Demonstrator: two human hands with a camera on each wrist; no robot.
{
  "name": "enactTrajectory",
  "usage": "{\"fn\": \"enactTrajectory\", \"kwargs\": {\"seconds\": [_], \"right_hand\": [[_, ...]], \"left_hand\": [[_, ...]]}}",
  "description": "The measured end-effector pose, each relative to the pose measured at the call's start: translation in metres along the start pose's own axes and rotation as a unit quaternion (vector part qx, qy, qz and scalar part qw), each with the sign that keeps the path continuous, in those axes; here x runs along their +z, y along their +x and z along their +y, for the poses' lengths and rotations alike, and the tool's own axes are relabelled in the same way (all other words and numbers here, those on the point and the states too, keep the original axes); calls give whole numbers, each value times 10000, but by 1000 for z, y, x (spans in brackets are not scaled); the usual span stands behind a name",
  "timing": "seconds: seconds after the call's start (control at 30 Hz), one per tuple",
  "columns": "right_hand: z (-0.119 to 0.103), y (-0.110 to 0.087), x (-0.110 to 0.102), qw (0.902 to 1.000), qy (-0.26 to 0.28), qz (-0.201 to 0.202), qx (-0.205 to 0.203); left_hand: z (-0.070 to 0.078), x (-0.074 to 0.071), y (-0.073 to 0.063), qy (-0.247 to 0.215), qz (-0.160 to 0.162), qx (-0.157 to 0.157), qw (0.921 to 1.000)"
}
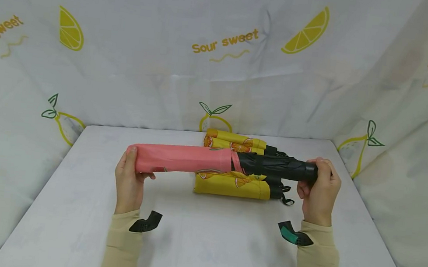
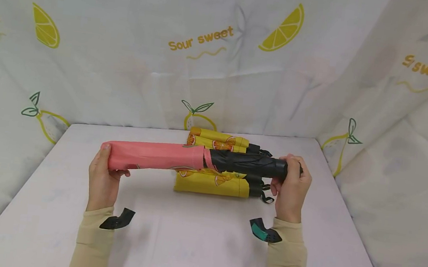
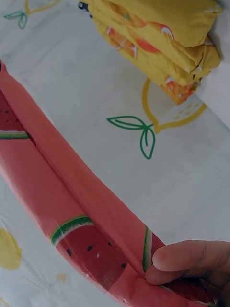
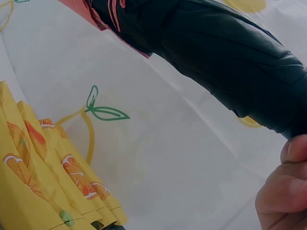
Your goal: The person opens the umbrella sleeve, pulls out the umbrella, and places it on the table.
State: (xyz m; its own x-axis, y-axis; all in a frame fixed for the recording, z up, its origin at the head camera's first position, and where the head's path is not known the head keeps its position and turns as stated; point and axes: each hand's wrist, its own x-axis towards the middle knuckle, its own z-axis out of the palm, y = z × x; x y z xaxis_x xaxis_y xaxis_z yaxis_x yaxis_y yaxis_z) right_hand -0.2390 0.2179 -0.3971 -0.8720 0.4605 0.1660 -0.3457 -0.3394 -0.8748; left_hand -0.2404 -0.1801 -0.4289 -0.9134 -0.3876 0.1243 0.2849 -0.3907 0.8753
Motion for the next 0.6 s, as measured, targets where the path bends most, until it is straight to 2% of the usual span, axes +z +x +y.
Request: {"fn": "enactTrajectory", "kwargs": {"seconds": [0.6], "right_hand": [[-1,2,-2,9999,70,126,-69]], "left_hand": [[1,-3,2,-61,142,-67,9999]]}}
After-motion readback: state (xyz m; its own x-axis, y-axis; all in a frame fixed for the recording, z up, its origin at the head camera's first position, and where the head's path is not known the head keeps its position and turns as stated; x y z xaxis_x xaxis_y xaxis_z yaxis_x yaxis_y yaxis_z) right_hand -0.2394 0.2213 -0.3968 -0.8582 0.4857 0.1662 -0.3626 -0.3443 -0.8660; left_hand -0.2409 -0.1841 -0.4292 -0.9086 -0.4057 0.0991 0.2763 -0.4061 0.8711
